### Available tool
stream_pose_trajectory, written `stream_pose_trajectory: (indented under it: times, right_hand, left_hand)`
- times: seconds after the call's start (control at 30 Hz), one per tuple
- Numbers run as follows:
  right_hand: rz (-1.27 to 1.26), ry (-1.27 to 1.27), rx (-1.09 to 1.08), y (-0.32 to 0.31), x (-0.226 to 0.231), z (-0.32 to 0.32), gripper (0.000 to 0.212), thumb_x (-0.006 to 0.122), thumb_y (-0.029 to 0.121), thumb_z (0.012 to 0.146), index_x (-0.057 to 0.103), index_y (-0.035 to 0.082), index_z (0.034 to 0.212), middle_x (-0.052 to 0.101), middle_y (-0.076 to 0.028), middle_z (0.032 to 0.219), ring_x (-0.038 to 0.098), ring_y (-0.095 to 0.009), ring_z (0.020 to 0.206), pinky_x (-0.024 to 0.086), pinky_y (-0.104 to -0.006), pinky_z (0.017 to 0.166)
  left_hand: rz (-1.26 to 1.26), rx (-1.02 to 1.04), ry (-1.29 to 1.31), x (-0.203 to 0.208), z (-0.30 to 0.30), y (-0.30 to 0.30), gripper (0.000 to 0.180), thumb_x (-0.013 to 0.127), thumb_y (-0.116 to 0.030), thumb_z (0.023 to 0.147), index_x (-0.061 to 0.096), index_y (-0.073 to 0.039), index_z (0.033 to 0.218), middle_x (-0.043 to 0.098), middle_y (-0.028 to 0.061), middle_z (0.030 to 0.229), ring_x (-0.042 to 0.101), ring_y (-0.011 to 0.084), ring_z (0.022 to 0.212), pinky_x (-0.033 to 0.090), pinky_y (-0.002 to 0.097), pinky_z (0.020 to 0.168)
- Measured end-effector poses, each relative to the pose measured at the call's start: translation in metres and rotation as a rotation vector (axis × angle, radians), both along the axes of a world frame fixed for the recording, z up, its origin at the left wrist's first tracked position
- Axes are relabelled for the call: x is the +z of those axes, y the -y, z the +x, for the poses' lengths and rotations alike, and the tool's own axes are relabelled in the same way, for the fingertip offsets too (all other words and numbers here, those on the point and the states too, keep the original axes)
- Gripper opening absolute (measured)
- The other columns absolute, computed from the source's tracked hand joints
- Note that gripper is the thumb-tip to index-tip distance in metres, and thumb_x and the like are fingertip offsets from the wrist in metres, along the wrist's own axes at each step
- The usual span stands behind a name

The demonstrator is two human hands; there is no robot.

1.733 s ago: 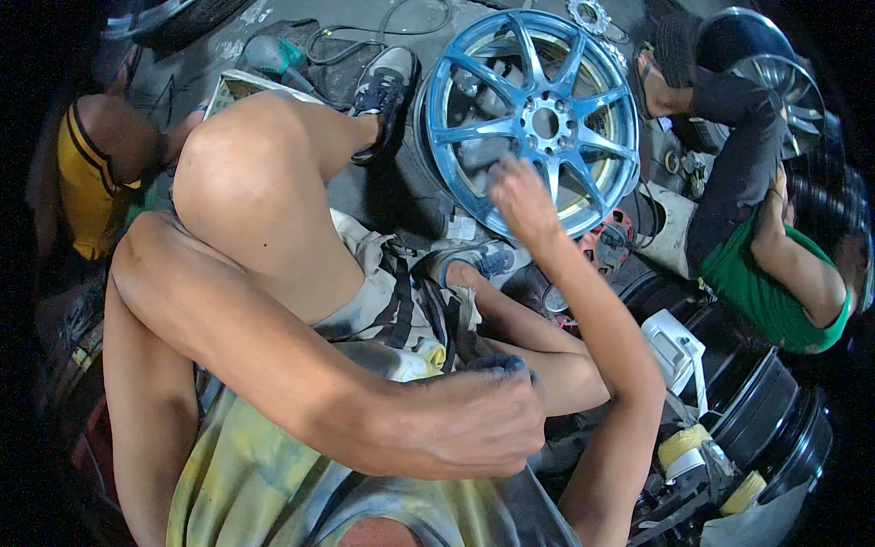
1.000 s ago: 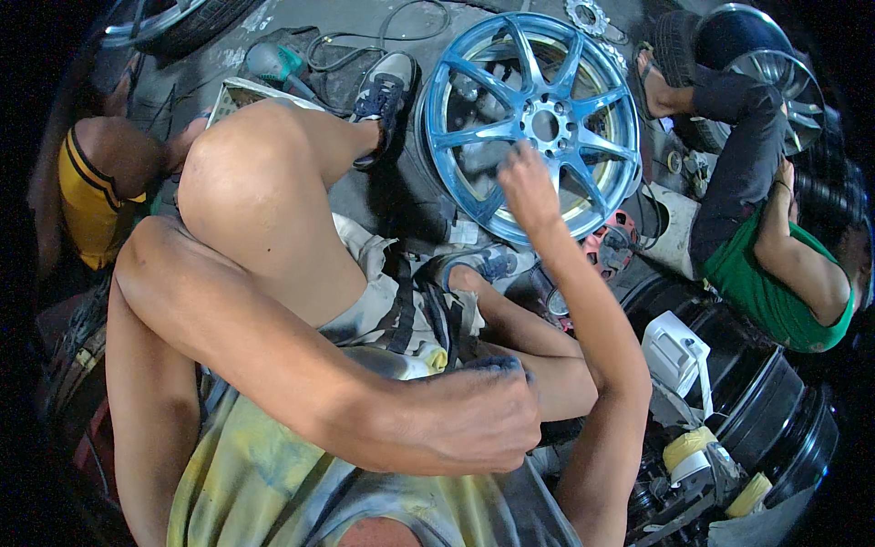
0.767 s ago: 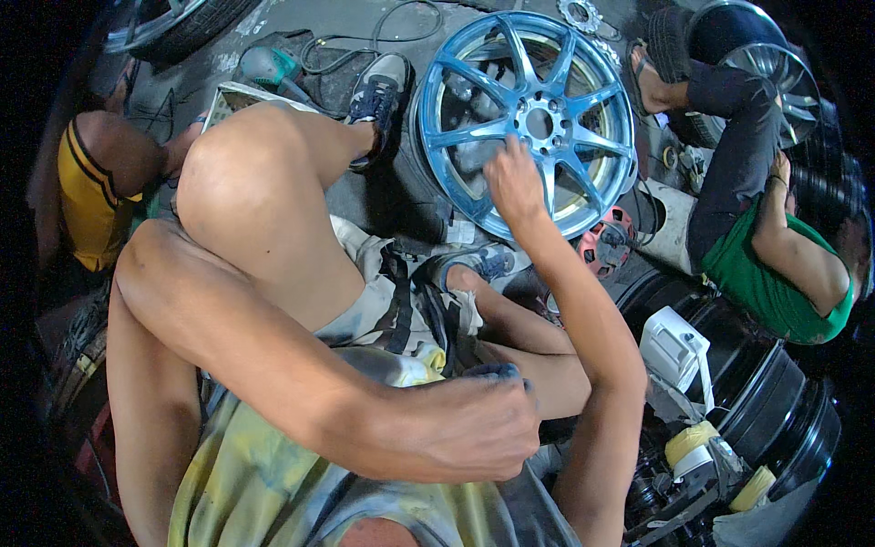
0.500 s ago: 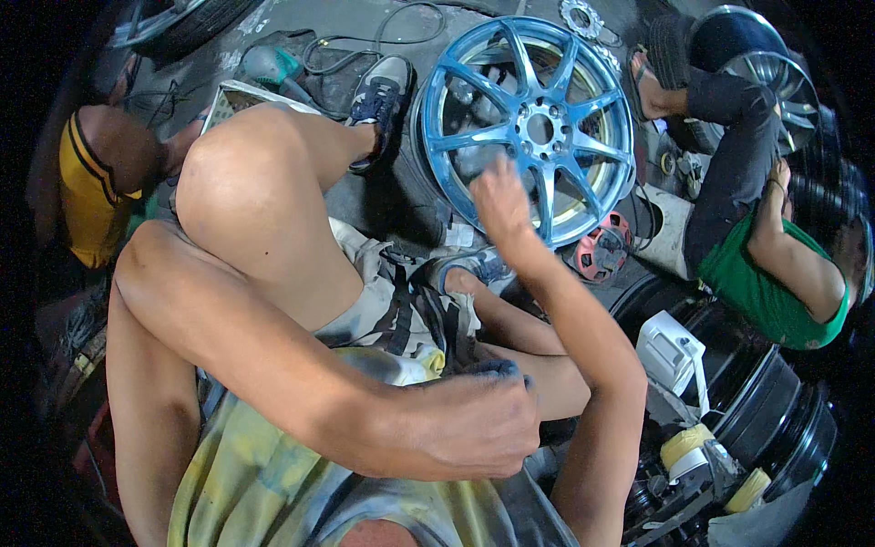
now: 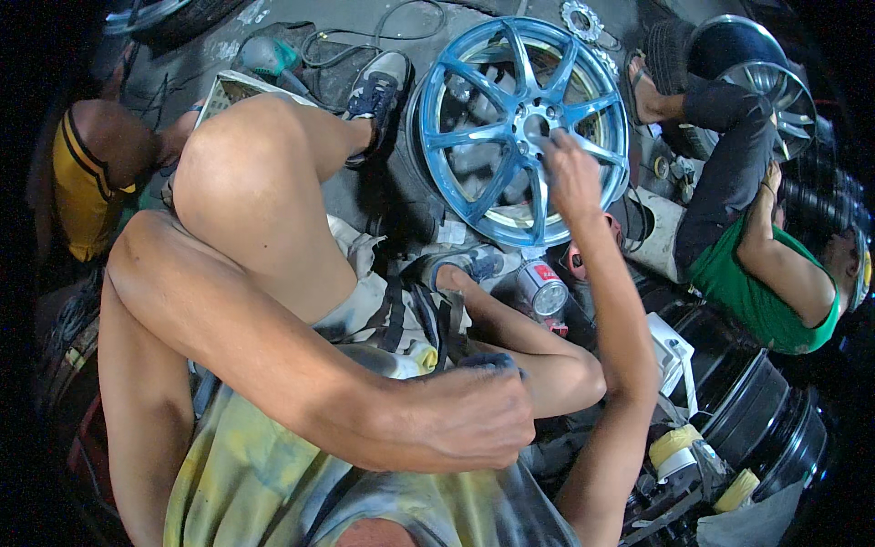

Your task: The person sits on the floor and scrubs a blue car wheel rim with a small brush. They methodically clean the spokes and the inner barrel of the rim, occasionally dipping the brush into a container. Another person is visible in the background working on a different wheel.

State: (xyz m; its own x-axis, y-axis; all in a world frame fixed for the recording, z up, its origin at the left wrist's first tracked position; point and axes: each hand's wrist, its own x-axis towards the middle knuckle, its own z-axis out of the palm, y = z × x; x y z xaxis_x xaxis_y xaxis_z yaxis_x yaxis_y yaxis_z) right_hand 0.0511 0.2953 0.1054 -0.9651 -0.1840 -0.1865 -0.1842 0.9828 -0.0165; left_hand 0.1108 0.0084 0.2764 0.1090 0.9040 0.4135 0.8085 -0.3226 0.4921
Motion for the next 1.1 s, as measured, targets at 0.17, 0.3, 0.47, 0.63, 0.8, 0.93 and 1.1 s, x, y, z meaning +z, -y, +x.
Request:
stream_pose_trajectory:
  times: [0.17, 0.3, 0.47, 0.63, 0.8, 0.93, 1.1]
  right_hand:
    - [-0.009, 0.060, -0.068, 0.001, -0.023, 0.026, 0.040, 0.071, 0.011, 0.081, 0.064, 0.006, 0.121, 0.063, -0.014, 0.110, 0.065, -0.035, 0.101, 0.053, -0.0456, 0.085]
    - [-0.081, 0.118, 0.077, 0.001, -0.009, 0.029, 0.047, 0.069, 0.012, 0.084, 0.064, 0.013, 0.131, 0.064, -0.013, 0.111, 0.067, -0.033, 0.098, 0.052, -0.0454, 0.083]
    - [0.268, 0.227, 0.273, 0.005, -0.027, -0.009, 0.049, 0.065, 0.008, 0.086, 0.066, 0.021, 0.134, 0.065, -0.010, 0.115, 0.069, -0.027, 0.094, 0.053, -0.0388, 0.080]
    - [0.307, 0.318, 0.336, 0.012, -0.018, -0.027, 0.056, 0.072, 0.009, 0.082, 0.064, 0.020, 0.136, 0.061, -0.012, 0.117, 0.067, -0.030, 0.101, 0.054, -0.0414, 0.087]
    - [-0.115, 0.042, 0.126, -0.029, 0.010, -0.007, 0.034, 0.068, 0.006, 0.080, 0.067, 0.003, 0.114, 0.063, -0.021, 0.116, 0.064, -0.039, 0.100, 0.052, -0.0457, 0.089]
    - [-0.282, 0.074, -0.167, -0.022, 0.006, -0.004, 0.023, 0.070, 0.010, 0.080, 0.061, -0.004, 0.096, 0.062, -0.025, 0.099, 0.061, -0.045, 0.091, 0.049, -0.0492, 0.079]
    - [-0.376, 0.040, -0.172, -0.005, -0.016, -0.002, 0.023, 0.070, 0.015, 0.085, 0.059, -0.004, 0.091, 0.061, -0.024, 0.089, 0.061, -0.046, 0.085, 0.048, -0.0502, 0.074]
  left_hand:
    - [0.055, -0.002, -0.019, 0.000, -0.005, 0.004, 0.016, 0.065, -0.018, 0.082, 0.075, -0.012, 0.070, 0.064, -0.0018, 0.063, 0.059, 0.0140, 0.063, 0.033, 0.0329, 0.058]
    - [-0.014, -0.089, -0.029, 0.008, -0.007, 0.003, 0.017, 0.065, -0.017, 0.082, 0.075, -0.011, 0.070, 0.064, -0.0015, 0.063, 0.059, 0.0141, 0.063, 0.033, 0.0329, 0.058]
    - [-0.163, -0.087, -0.066, 0.020, -0.012, -0.003, 0.015, 0.066, -0.019, 0.080, 0.077, -0.011, 0.072, 0.066, -0.0001, 0.065, 0.060, 0.0147, 0.063, 0.034, 0.0328, 0.057]
    - [0.138, 0.102, 0.044, -0.013, 0.014, -0.006, 0.016, 0.066, -0.019, 0.081, 0.078, -0.011, 0.074, 0.069, 0.0014, 0.068, 0.064, 0.0159, 0.066, 0.038, 0.0334, 0.056]
    - [0.108, -0.020, -0.005, 0.005, -0.003, 0.007, 0.017, 0.066, -0.019, 0.082, 0.079, -0.009, 0.077, 0.069, 0.0020, 0.067, 0.066, 0.0162, 0.068, 0.040, 0.0334, 0.057]
    - [0.115, 0.037, -0.009, 0.004, 0.005, 0.005, 0.018, 0.065, -0.018, 0.083, 0.079, -0.007, 0.077, 0.070, 0.0038, 0.068, 0.066, 0.0170, 0.067, 0.040, 0.0333, 0.056]
    - [-0.094, -0.185, -0.009, 0.011, -0.007, 0.000, 0.019, 0.065, -0.017, 0.083, 0.079, -0.007, 0.077, 0.069, 0.0053, 0.066, 0.065, 0.0180, 0.063, 0.040, 0.0344, 0.054]
